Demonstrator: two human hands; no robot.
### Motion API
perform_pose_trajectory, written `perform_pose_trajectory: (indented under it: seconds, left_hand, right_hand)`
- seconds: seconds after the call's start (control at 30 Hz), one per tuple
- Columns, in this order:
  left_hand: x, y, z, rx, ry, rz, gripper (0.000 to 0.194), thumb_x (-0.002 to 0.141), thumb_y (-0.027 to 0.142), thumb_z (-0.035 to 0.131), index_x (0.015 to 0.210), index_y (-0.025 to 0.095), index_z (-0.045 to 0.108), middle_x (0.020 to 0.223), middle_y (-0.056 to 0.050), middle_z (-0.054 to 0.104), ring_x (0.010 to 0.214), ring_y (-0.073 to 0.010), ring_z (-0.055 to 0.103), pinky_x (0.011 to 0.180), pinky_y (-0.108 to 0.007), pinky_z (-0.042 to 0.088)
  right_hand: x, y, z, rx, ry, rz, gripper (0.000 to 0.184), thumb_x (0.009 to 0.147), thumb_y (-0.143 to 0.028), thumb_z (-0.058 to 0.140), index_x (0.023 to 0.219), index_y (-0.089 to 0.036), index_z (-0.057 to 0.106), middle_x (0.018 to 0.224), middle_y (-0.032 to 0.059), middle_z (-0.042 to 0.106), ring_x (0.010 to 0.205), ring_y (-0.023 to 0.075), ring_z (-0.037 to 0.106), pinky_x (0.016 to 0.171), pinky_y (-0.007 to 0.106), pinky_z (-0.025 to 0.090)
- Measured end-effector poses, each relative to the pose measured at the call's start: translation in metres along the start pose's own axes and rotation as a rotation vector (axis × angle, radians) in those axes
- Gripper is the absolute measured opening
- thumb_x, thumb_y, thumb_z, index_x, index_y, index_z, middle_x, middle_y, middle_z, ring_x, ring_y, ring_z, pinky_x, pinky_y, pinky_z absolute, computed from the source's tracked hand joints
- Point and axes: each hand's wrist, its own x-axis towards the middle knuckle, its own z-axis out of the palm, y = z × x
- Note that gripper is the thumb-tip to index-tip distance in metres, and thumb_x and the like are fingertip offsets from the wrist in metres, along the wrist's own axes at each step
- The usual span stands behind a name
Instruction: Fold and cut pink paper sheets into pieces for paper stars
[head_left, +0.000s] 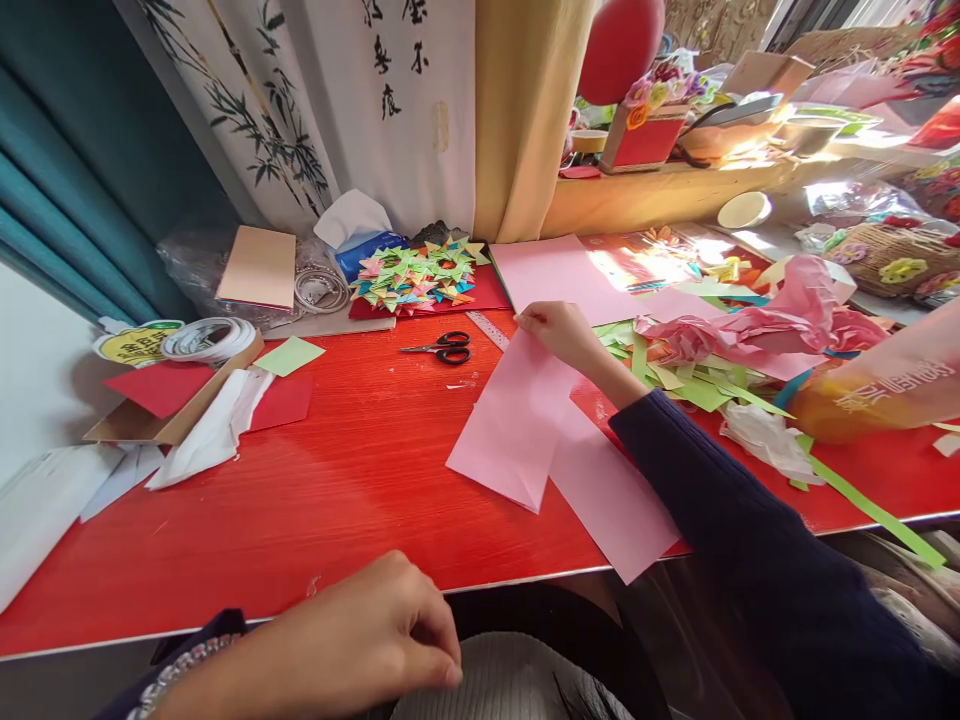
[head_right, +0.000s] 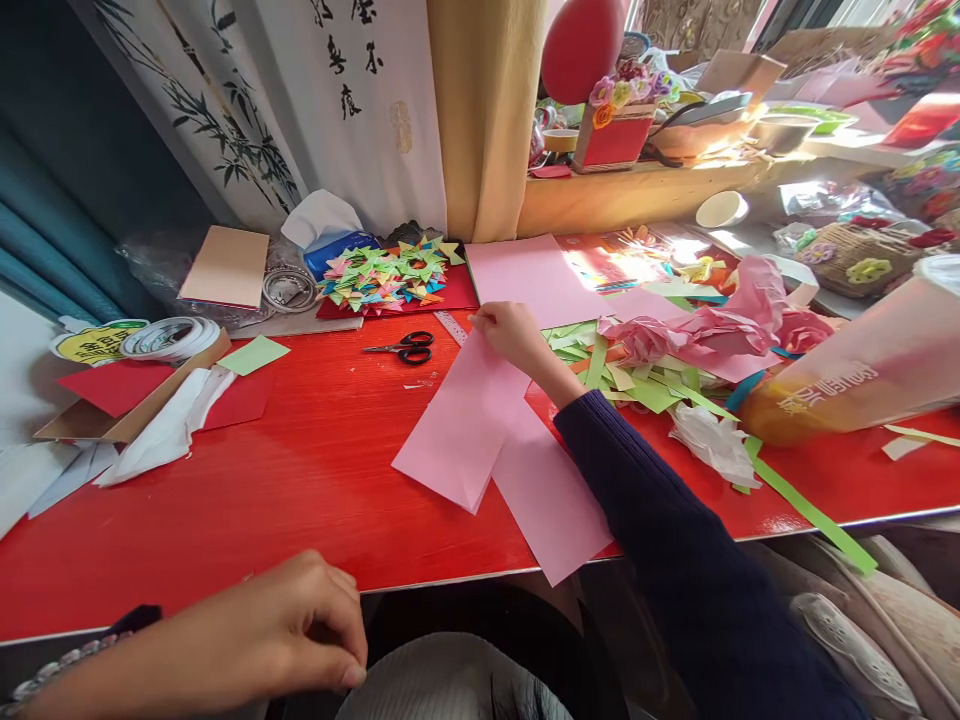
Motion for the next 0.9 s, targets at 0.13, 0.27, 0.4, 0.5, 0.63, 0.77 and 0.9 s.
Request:
perform_pose_trajectory:
  seconds: [0.13,0.27,0.4,0.5,0.63,0.77,0.9]
  left_hand:
    - [0.033,0.017,-0.049,0.092,0.53,0.205,0.027,0.086,0.037,0.05,0.095,0.022,0.071,0.101,-0.002,0.071,0.094,-0.0183,0.062,0.082,-0.025,0.042]
    - [0.106,0.027,-0.104,0.199,0.82,0.267,0.019,0.078,0.033,0.06,0.084,0.017,0.068,0.09,-0.007,0.07,0.085,-0.0212,0.061,0.073,-0.028,0.04]
    - [0.146,0.033,-0.122,0.136,0.833,0.294,0.019,0.072,0.034,0.063,0.066,0.016,0.064,0.066,-0.002,0.064,0.065,-0.0161,0.055,0.06,-0.026,0.035]
    - [0.152,0.033,-0.12,0.048,0.83,0.311,0.021,0.069,0.035,0.063,0.061,0.015,0.063,0.058,0.0,0.059,0.06,-0.0139,0.051,0.057,-0.025,0.034]
    - [0.149,0.028,-0.106,-0.111,0.786,0.336,0.026,0.067,0.04,0.06,0.065,0.014,0.062,0.062,-0.002,0.06,0.061,-0.0138,0.052,0.059,-0.025,0.038]
    - [0.138,0.021,-0.075,-0.216,0.693,0.319,0.029,0.068,0.042,0.059,0.07,0.013,0.064,0.068,-0.003,0.062,0.064,-0.0141,0.052,0.061,-0.025,0.04]
    - [0.107,0.012,-0.03,-0.237,0.569,0.257,0.023,0.07,0.037,0.06,0.069,0.014,0.065,0.064,-0.001,0.061,0.059,-0.0127,0.049,0.057,-0.024,0.038]
  right_hand:
    - [-0.007,-0.016,0.008,0.051,-0.16,-0.097,0.03,0.083,-0.033,0.05,0.059,-0.016,0.053,0.055,-0.0017,0.044,0.056,0.0104,0.036,0.056,0.026,0.027]
    - [-0.012,-0.024,0.019,0.062,-0.22,-0.143,0.033,0.085,-0.035,0.048,0.059,-0.016,0.051,0.054,-0.0032,0.039,0.055,0.0093,0.034,0.053,0.023,0.026]
    - [-0.013,-0.021,0.02,0.042,-0.196,-0.152,0.03,0.087,-0.029,0.044,0.062,-0.016,0.053,0.055,-0.0026,0.043,0.053,0.0093,0.035,0.052,0.023,0.026]
    - [-0.014,-0.019,0.02,0.016,-0.168,-0.187,0.024,0.088,-0.024,0.044,0.07,-0.016,0.057,0.061,0.0001,0.052,0.055,0.0107,0.041,0.055,0.023,0.027]
    - [-0.014,-0.016,0.02,-0.021,-0.117,-0.24,0.019,0.089,-0.021,0.045,0.075,-0.017,0.058,0.07,0.004,0.06,0.062,0.0134,0.047,0.061,0.024,0.029]
    - [-0.009,-0.004,0.015,-0.05,-0.009,-0.202,0.022,0.09,-0.023,0.042,0.073,-0.017,0.054,0.07,0.0065,0.059,0.063,0.016,0.047,0.062,0.026,0.029]
    - [-0.007,0.002,0.012,-0.05,0.023,-0.175,0.021,0.088,-0.022,0.041,0.071,-0.018,0.053,0.066,0.0049,0.056,0.061,0.0163,0.045,0.061,0.027,0.028]
